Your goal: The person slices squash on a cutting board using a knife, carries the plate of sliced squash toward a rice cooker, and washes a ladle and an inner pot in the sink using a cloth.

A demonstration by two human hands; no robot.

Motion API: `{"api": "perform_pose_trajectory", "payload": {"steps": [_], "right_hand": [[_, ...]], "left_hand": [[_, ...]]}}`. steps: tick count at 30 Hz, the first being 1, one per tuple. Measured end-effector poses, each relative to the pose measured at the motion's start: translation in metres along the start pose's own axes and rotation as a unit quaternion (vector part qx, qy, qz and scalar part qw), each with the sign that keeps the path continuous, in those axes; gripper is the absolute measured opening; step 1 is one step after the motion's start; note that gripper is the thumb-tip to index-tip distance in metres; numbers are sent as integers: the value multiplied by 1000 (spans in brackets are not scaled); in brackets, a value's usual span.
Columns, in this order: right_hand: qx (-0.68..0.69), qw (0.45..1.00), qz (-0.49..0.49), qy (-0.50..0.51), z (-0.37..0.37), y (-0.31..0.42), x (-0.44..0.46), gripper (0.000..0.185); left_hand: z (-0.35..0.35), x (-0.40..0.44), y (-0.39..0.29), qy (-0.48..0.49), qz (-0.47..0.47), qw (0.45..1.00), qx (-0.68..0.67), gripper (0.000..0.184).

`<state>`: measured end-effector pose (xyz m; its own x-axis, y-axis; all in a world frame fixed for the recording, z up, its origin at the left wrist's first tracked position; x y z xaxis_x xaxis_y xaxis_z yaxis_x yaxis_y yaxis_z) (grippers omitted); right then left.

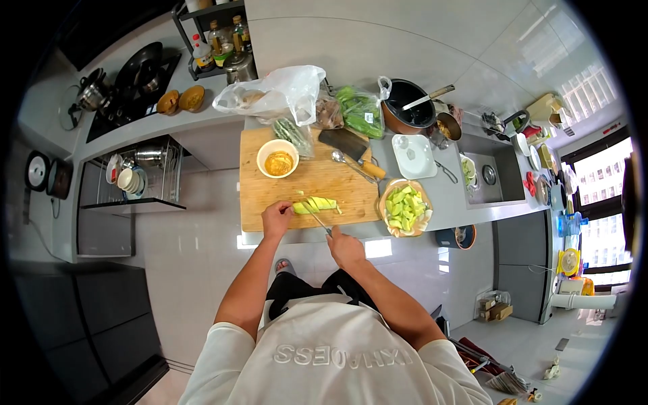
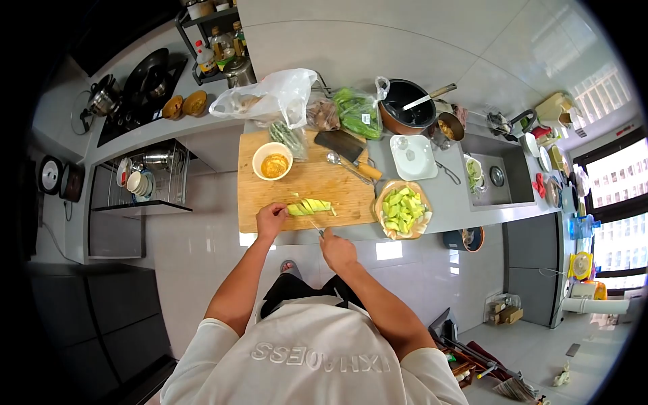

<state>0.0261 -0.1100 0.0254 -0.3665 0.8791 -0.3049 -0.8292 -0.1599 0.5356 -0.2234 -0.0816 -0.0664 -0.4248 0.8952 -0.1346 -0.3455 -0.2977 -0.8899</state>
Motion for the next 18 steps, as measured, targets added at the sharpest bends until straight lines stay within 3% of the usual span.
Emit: {"api": "perform_pose_trajectory", "payload": {"steps": [7, 18], "right_hand": [[-6, 1000, -23, 17, -26, -9, 12, 32], [15, 1000, -8, 22, -4, 8, -3, 33]], "left_hand": [[3, -4, -5, -4, -15, 999, 33, 15], [2, -4, 2, -10, -7, 1000, -7, 13]]}}
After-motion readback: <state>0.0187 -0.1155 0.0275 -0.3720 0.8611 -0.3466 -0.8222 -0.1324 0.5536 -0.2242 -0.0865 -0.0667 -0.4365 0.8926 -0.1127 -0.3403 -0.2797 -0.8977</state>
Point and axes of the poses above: each hand's wrist, its own x-axis towards the middle knuckle, its own z-axis out of the back of the hand, y = z × x, the point moved 1 cm from there along x, towards the middle knuckle, and after that the axes turned 7 degrees about x, right-handed, at the moved point
